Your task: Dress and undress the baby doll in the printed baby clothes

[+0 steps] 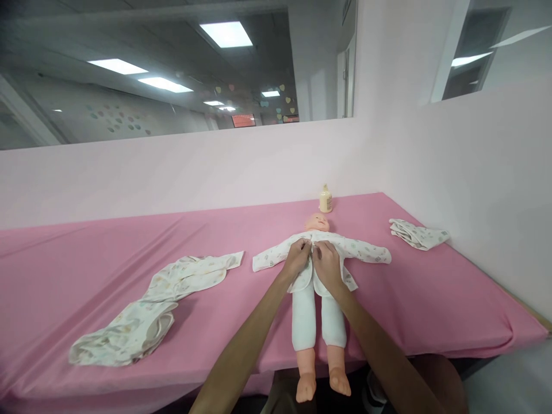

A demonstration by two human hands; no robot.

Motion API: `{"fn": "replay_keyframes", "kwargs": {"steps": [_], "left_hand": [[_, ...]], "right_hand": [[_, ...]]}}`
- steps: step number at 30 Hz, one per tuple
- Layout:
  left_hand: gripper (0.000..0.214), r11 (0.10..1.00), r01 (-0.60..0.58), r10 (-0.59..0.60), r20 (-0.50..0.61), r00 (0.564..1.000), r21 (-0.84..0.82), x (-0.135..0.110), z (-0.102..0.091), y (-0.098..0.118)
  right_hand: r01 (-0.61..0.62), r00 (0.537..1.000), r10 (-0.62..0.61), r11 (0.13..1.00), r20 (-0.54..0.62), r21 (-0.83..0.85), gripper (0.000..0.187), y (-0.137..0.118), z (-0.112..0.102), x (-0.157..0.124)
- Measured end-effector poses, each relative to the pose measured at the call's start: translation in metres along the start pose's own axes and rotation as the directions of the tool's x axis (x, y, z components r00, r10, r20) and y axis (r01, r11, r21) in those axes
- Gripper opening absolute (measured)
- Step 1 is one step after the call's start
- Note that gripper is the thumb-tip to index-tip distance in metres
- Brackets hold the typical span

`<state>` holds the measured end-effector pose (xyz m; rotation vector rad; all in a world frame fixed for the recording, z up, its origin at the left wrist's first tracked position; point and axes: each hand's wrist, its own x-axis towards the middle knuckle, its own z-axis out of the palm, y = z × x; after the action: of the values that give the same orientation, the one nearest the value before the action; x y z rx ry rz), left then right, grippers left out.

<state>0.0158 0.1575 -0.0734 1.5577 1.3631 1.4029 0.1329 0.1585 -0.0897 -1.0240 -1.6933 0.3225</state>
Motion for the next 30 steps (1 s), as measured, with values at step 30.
{"fn": "replay_keyframes", "kwargs": {"steps": [30], "left_hand": [[0.014,0.732,-0.103,0.196,-0.064,0.979,0.674,-0.048,-0.002,0.019]], "right_hand": [[0.077,0.987,0.007,0.858,0.161,-0.508,0.019,-0.026,-0.021,-0.036]]}}
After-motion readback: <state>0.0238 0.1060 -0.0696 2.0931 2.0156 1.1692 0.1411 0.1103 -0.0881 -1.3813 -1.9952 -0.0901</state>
